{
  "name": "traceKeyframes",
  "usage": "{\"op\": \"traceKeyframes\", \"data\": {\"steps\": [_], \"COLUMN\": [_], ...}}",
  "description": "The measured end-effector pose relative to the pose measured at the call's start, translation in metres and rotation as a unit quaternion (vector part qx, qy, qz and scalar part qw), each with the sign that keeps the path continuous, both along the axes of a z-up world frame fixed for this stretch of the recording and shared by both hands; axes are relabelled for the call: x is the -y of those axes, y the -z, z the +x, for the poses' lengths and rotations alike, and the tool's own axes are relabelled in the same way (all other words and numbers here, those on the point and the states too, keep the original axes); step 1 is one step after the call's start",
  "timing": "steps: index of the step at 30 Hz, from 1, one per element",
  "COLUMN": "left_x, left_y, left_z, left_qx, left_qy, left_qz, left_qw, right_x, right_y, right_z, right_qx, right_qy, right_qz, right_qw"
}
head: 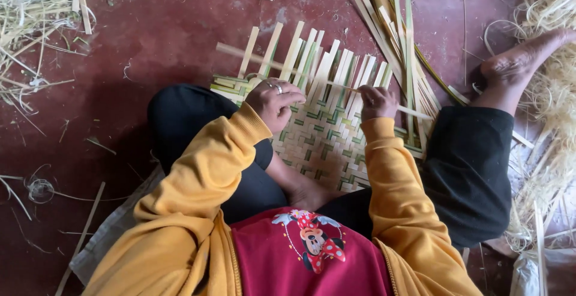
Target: The person is weaving thin bamboo strips into a mat pattern while sitting on the floor.
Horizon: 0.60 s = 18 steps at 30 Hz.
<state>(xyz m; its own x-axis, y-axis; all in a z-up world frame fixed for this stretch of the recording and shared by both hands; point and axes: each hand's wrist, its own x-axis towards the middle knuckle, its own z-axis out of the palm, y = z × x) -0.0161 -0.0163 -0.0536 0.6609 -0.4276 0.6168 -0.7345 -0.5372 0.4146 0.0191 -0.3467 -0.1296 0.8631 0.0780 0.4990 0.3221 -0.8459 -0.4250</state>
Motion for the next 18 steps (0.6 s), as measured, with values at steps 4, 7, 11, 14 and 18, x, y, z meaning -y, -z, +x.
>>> {"op": "traceKeyframes", "data": {"steps": [4, 7, 11, 14, 18], "left_x": [-0.003, -0.012, -0.06, -0.139, -0.184], "left_y": [-0.005, -0.032, -0.035, 0.029, 0.102], "left_z": [0.003, 0.016, 0.071, 0.114, 0.12], "left_qx": [-0.042, -0.154, -0.255, -0.314, -0.525], "left_qy": [-0.011, -0.021, -0.035, -0.247, -0.315], "left_qz": [-0.034, -0.108, -0.239, -0.112, 0.086], "left_qw": [0.998, 0.982, 0.936, 0.91, 0.786], "right_x": [-0.008, -0.011, -0.023, -0.024, -0.012], "right_y": [0.011, 0.015, -0.006, -0.004, 0.035], "right_z": [-0.006, -0.004, -0.01, -0.01, 0.002], "right_qx": [-0.095, -0.124, -0.113, -0.078, -0.023], "right_qy": [0.064, 0.071, 0.035, 0.008, 0.038], "right_qz": [-0.067, -0.081, -0.083, -0.043, -0.071], "right_qw": [0.991, 0.986, 0.99, 0.996, 0.996]}}
